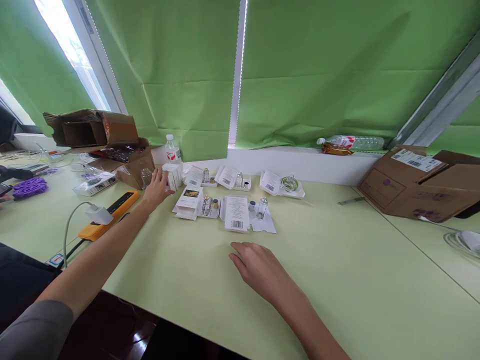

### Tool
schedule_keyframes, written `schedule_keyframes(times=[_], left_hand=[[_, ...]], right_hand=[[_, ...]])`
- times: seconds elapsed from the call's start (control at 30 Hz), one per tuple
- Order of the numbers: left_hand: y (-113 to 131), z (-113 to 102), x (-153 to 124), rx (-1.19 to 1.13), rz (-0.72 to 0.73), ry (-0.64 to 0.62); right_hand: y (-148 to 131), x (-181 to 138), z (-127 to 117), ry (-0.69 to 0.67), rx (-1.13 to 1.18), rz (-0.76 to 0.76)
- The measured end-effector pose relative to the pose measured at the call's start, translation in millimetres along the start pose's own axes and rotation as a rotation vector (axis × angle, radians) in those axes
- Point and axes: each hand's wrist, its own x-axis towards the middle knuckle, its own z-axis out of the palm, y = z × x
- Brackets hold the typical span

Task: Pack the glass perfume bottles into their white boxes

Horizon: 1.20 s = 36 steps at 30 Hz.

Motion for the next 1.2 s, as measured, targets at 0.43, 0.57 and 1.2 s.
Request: schedule_keyframes(times=[0.43,0.57,1.2], left_hand=[[2.8,-18.0,-8.1,-0.034,0.054,0.061],[3.5,-38.1,-27.4,-0.068,0.029,0.105],[-31.8,-94.1,-184.3,-0.013,0.015,-0.194]], right_hand=[[-1.7,-0.6,-1.1,0.010,0.004,0.002],[-1.7,-1.0,-0.8,0.011,0.006,-0.002],[-11.5,-3.7,-1.6,0.017,-0.026,-0.046]])
